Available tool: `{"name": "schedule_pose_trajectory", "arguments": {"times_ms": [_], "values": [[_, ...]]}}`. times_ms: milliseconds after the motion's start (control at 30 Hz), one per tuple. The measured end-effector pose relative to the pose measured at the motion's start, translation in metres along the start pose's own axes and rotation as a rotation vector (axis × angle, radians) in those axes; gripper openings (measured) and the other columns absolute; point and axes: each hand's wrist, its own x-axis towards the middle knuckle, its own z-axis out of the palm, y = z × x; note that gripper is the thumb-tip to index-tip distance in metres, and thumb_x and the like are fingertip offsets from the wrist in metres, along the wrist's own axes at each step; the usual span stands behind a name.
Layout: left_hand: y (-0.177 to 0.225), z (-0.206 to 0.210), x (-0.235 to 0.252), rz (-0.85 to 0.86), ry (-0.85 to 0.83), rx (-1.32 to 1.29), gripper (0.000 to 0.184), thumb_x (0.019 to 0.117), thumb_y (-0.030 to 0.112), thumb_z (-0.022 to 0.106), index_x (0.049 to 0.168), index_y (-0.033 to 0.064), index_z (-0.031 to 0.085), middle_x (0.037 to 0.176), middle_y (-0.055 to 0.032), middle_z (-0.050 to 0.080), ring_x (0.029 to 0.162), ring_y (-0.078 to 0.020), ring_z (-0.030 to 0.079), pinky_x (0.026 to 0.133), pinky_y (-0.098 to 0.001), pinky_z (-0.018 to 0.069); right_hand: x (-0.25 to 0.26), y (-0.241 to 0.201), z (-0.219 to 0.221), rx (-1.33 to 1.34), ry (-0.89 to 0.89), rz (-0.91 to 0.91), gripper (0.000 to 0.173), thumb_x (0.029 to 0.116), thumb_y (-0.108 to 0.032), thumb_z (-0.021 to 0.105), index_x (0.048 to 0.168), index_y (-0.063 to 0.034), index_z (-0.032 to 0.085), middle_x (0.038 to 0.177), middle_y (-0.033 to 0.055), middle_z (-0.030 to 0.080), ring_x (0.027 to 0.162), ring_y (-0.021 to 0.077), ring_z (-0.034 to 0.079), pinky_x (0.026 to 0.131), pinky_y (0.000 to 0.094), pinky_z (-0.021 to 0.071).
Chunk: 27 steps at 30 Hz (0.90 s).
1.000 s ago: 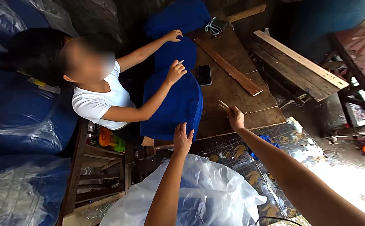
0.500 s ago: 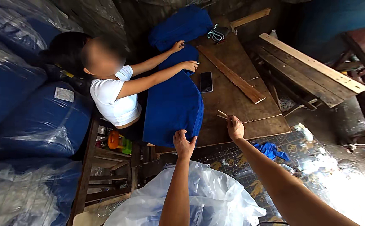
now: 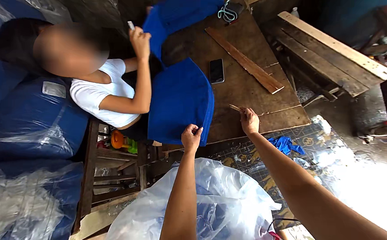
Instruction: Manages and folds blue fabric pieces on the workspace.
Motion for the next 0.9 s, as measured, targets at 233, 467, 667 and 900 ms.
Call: {"name": "schedule_pose_trajectory", "arguments": {"times_ms": [233,467,667,900], "values": [[-0.021,-0.006,0.006,0.019,-0.081,-0.112,0.024,0.1042,0.016,0.059,0.115,-0.0049,0.067,0.109,-0.0234,0.069,0.104,-0.0341,0.067,0.096,-0.0515,0.0504,0.001,0.011,0.009,-0.042,0.054,-0.053,0.031,0.1060,-0.019,0.053,0.123,-0.0007,0.070,0.112,0.0241,0.069,0.098,0.0409,0.068,0.089,0.0595,0.0502],[-0.020,-0.013,0.010,-0.005,-0.104,-0.182,0.023,0.1004,0.017,0.064,0.110,-0.0031,0.071,0.109,-0.0209,0.071,0.109,-0.0324,0.067,0.100,-0.0521,0.0495,0.000,0.001,0.006,-0.082,0.024,-0.025,0.029,0.1060,-0.018,0.053,0.124,-0.0016,0.070,0.116,0.0265,0.067,0.104,0.0445,0.066,0.093,0.0640,0.0477],[-0.010,-0.017,0.007,-0.076,-0.113,-0.177,0.024,0.1017,0.018,0.062,0.110,-0.0012,0.072,0.111,-0.0192,0.071,0.111,-0.0301,0.066,0.101,-0.0491,0.0481,0.001,0.002,0.008,-0.123,0.037,-0.035,0.030,0.1052,-0.016,0.053,0.123,0.0015,0.069,0.114,0.0290,0.067,0.106,0.0463,0.065,0.095,0.0629,0.0459],[-0.005,-0.014,0.001,-0.029,-0.095,-0.081,0.029,0.1049,0.019,0.054,0.117,-0.0019,0.069,0.113,-0.0198,0.071,0.112,-0.0303,0.066,0.101,-0.0478,0.0490,0.000,0.000,0.008,-0.127,0.065,-0.100,0.029,0.1049,-0.014,0.052,0.120,0.0028,0.070,0.113,0.0318,0.067,0.103,0.0478,0.065,0.092,0.0637,0.0459]]}}
